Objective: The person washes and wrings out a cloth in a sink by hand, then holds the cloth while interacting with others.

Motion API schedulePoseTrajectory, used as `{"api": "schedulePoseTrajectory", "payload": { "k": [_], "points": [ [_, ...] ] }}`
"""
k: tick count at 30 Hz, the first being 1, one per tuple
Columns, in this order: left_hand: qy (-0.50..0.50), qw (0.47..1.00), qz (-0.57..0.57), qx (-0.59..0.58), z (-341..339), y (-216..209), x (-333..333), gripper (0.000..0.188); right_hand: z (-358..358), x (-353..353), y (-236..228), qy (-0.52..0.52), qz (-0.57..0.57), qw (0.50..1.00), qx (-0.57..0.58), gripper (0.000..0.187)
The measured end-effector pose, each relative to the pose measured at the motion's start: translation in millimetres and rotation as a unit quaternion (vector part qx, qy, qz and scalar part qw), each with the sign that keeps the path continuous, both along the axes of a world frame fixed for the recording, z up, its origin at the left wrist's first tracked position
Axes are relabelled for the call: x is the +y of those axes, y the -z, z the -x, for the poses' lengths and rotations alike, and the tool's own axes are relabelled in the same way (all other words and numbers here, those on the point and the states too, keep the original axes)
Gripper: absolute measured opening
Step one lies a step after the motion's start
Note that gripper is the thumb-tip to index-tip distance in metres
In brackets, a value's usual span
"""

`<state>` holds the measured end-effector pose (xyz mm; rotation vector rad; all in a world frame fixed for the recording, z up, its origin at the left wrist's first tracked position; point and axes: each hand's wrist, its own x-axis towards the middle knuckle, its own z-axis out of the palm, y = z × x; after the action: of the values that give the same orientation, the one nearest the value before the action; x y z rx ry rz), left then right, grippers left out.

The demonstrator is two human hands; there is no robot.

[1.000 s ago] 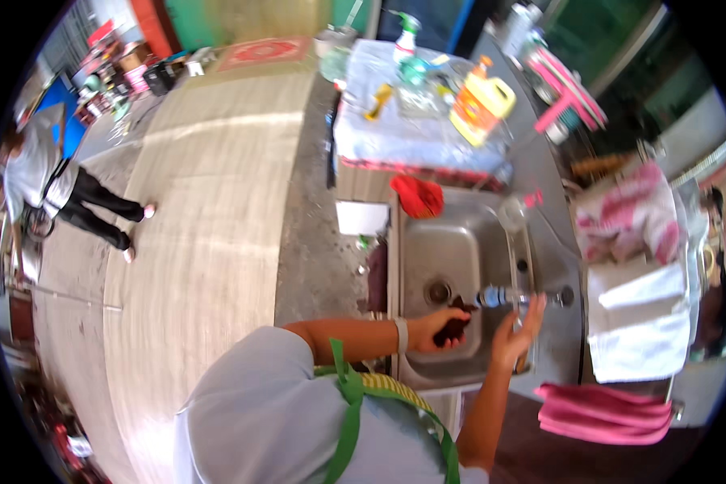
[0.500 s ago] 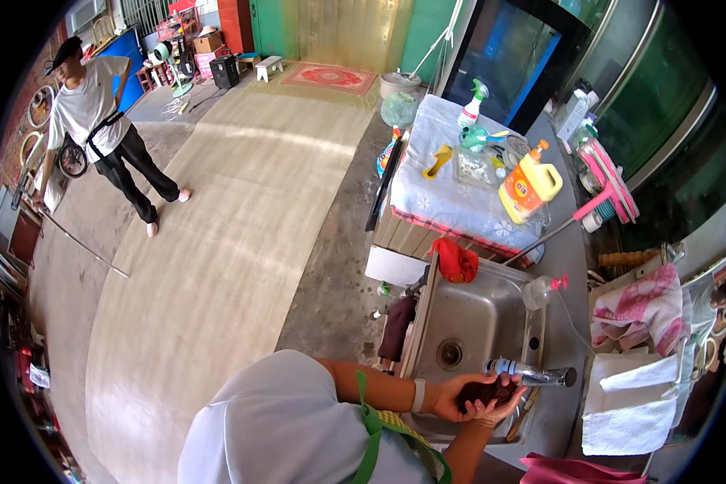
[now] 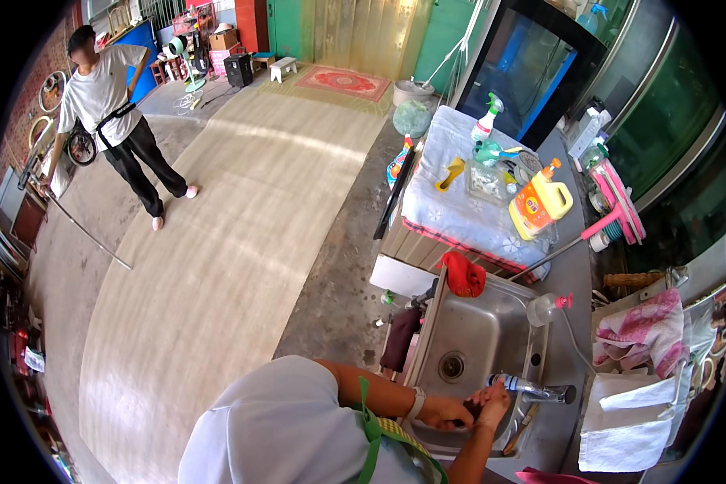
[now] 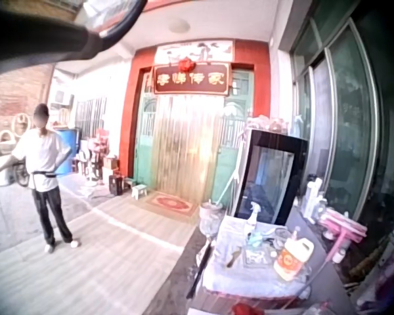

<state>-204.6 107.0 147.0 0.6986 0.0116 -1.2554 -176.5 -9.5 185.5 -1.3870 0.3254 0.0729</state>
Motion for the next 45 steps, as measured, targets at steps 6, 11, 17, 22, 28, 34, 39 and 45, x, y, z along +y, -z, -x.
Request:
{"api": "schedulePoseTrajectory", "payload": {
  "k": [6,11,17,22,28,34,39,45],
  "points": [
    [-0.045,0.963,-0.164,-0.211,-1.8,3.2,-1.5,0.016,-0.9,-3.8,26.0,0.025,0.06,0.998,0.007,0.048],
    [-0.073,0.936,-0.22,-0.267,-4.3,18.5,-13.2,0.023,1.2,-3.1,36.2,0.035,0.088,0.995,-0.023,0.049],
    [-0.224,0.819,-0.24,-0.47,0.4,61.7,-22.6,0.03,3.2,3.9,52.6,0.051,0.132,0.988,-0.059,0.049],
    [-0.186,0.82,-0.265,-0.472,0.9,45.1,-12.9,0.041,7.9,9.2,55.2,0.076,0.162,0.98,-0.081,0.05],
    [-0.138,0.807,-0.271,-0.506,-4.5,47.8,-13.9,0.056,16.0,7.0,54.8,0.155,0.232,0.957,-0.081,0.047],
    [-0.154,0.791,-0.275,-0.523,-5.0,46.9,10.0,0.05,9.2,31.3,59.8,0.164,0.335,0.926,-0.062,0.046],
    [-0.092,0.804,-0.277,-0.518,-4.9,33.1,21.5,0.053,13.3,38.3,54.6,0.19,0.315,0.928,-0.054,0.048],
    [-0.134,0.796,-0.267,-0.527,-9.7,30.7,29.9,0.053,19.3,28.7,68.4,0.236,0.099,0.967,0.01,0.033]
  ]
}}
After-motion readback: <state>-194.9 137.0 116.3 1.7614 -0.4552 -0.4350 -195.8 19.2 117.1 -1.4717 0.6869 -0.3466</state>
